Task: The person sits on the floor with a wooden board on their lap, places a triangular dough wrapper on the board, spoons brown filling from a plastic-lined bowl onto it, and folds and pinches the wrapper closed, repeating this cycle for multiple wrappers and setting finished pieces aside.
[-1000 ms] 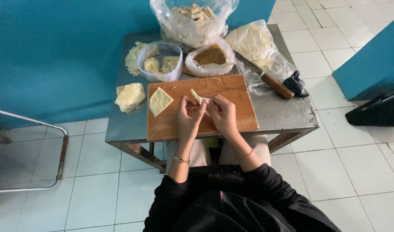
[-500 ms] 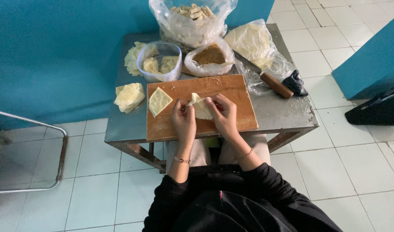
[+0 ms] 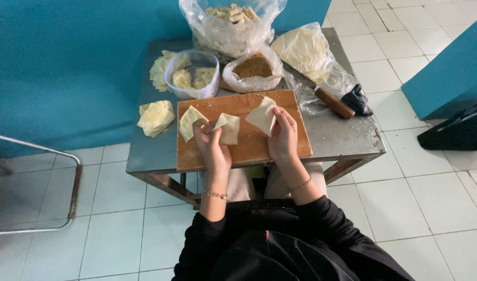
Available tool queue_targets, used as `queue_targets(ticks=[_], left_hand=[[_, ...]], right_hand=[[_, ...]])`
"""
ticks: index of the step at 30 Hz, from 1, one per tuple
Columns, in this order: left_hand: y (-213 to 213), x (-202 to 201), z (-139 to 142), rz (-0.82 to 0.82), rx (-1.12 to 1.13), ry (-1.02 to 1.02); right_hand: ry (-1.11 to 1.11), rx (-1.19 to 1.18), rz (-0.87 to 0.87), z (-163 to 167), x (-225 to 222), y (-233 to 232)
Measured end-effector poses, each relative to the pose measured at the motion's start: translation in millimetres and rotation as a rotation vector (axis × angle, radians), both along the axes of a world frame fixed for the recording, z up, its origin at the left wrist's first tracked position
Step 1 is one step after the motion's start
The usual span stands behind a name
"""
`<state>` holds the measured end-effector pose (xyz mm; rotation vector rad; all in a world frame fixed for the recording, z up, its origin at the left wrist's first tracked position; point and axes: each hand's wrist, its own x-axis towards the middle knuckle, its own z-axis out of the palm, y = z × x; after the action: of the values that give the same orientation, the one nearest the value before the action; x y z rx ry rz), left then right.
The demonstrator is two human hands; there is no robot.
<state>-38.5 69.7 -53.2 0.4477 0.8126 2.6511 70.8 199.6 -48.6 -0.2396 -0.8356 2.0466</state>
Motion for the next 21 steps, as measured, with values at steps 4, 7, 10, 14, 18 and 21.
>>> queue_targets(ticks=[4,7,10,14,18,21], left_hand=[[4,-3,2,-0.016,0.027,0.005],[6,-2,-1,-0.014,0.003,0.012],[10,-3,-1,0.017,-0.06,-0.013],[12,-2,1,0.07,-0.119,-0.005],[16,-2,3,0.11,-0.128,0.099],[20,-2,2,0.108,-0.173,0.082]], right_hand=[[-0.115,0.091,-0.093,11,10,6],[-0.334,0.563,-0.407,31,35,16],[-0.694,1.225,-0.722,53,64,20],[-0.894,1.744,-0.354,61,82,8],[-0.983,1.648,-0.241,57,92,-3],[-0.985,1.604,-0.269,52,91,-5]])
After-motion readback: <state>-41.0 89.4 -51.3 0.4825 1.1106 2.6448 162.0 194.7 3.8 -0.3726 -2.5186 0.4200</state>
